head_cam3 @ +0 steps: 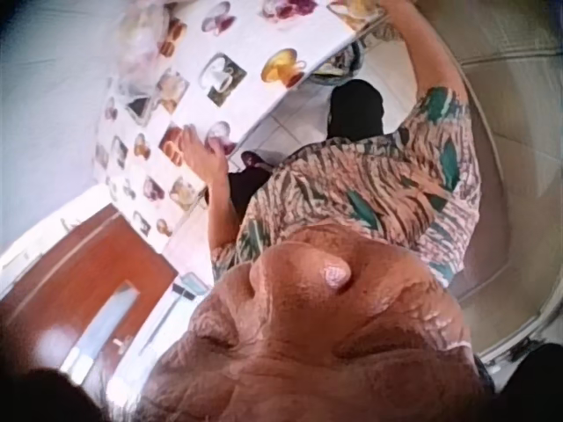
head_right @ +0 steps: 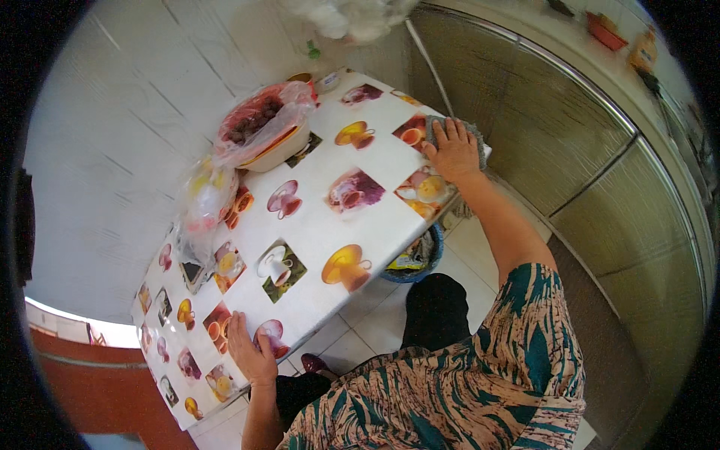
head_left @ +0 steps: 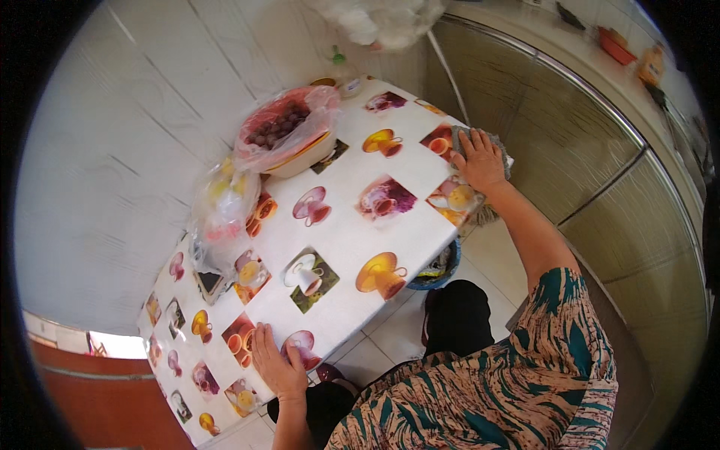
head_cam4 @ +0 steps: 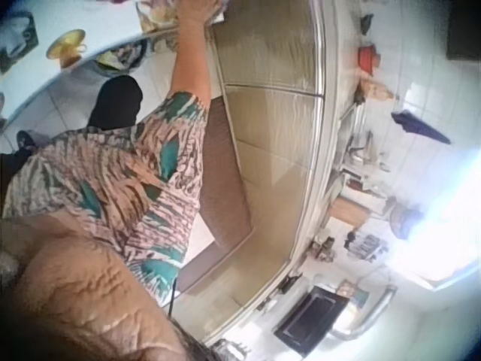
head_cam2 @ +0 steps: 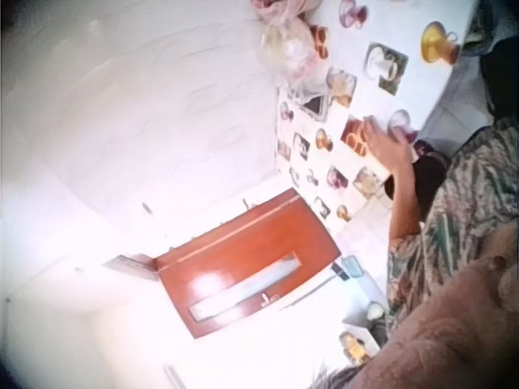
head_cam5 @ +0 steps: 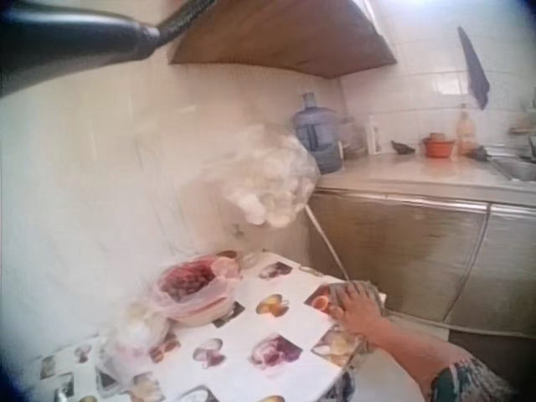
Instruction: The person wipes the surface of a patterned kitchen table with a cloth.
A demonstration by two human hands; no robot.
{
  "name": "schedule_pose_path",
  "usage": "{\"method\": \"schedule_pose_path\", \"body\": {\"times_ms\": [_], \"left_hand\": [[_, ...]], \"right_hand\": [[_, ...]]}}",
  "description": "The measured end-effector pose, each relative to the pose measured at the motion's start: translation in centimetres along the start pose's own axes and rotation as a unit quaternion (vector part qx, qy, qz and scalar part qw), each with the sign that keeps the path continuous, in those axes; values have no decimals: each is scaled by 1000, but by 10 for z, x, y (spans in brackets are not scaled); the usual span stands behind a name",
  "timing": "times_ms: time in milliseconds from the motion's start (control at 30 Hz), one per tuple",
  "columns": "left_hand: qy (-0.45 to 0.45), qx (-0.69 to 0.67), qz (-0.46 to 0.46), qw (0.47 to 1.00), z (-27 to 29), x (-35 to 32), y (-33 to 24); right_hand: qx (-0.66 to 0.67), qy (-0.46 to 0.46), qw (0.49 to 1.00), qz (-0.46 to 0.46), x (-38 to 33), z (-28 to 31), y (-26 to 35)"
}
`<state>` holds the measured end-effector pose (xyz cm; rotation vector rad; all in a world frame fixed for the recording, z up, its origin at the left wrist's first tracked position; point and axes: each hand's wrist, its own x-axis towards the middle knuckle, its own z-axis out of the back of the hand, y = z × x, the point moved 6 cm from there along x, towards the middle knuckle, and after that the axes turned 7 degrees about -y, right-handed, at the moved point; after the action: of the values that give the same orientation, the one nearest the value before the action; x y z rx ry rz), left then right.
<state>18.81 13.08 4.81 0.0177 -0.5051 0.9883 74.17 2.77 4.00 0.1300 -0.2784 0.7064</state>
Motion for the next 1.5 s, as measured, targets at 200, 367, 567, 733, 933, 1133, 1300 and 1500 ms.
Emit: {"method": "schedule_pose_path", "body": {"times_ms": [200,367,567,733,933,1133,1300,1500], "left_hand": [[6,-4,-8,1000,1,4,-5],[-2,1,-12,1000,3,4,-4],[-10,-1,-8,1000,-1,2,2],[-22,-13,-1,1000,-3,-1,7],[-21,-10,5,1000,-5,-1,5],[-24,-7,13,1000,-7,-2,7],[-15,-10,14,1000,-7,-3,7],[10,-32,20,999,2,0,9]], "right_hand": [[4,12,998,69,24,-14,67],[94,3,960,263,-27,-7,211],[246,39,835,490,-184,38,328],[301,29,812,499,-202,49,278],[144,-38,962,229,-96,32,96],[15,-49,999,3,-58,10,24],[20,-14,989,148,-72,0,154],[113,16,962,249,-80,3,300]]}}
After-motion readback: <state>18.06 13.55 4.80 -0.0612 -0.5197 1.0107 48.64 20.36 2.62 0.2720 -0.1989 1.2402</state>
